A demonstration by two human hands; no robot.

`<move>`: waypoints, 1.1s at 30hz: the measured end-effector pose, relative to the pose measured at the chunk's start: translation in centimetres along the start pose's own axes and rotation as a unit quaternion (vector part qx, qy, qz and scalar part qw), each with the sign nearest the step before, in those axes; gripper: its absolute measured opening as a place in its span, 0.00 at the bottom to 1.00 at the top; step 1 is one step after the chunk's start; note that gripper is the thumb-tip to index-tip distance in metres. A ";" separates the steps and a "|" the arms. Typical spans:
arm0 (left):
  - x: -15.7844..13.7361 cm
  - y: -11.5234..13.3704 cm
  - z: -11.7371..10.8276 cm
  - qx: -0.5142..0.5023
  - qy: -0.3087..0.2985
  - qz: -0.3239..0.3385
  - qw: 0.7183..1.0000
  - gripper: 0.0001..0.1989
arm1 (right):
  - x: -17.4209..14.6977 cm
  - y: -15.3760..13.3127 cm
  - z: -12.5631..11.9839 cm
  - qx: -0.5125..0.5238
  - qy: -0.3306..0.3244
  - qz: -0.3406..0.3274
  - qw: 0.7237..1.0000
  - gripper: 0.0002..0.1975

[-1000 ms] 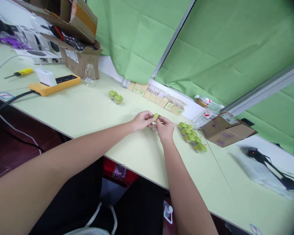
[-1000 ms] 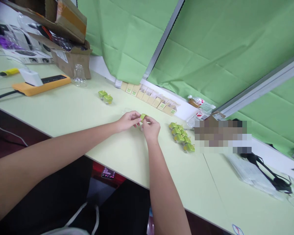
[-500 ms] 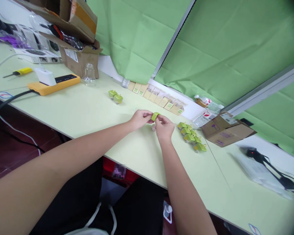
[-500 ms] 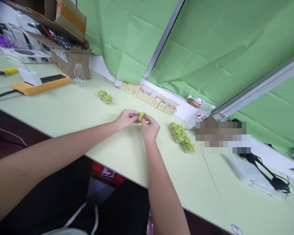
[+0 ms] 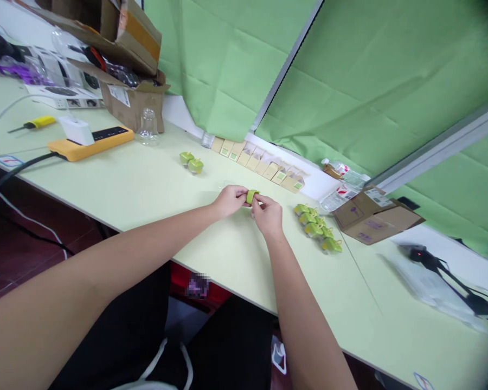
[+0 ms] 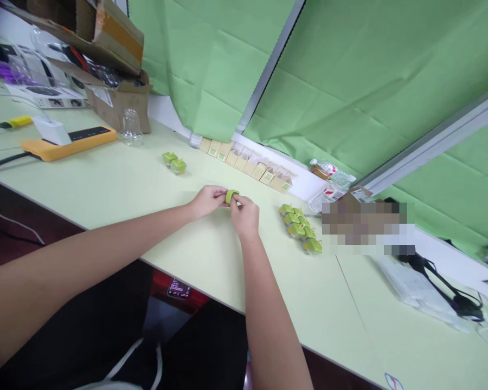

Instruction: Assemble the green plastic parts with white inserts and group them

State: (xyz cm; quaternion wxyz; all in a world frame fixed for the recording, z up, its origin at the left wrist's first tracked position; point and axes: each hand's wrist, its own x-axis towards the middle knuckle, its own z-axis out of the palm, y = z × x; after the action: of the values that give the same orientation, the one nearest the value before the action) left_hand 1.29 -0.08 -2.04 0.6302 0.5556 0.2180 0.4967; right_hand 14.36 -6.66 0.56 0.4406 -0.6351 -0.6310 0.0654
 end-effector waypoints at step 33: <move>-0.2 -0.1 -0.6 0.173 -0.033 0.024 0.984 0.02 | -0.1 0.2 0.0 0.048 0.026 -0.005 0.998 0.13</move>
State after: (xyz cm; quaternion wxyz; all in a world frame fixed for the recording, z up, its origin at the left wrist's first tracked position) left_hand 0.74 0.10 -2.41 0.5192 0.6777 0.2661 0.4477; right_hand 14.44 -6.65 0.40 0.4873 -0.6116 -0.6186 0.0763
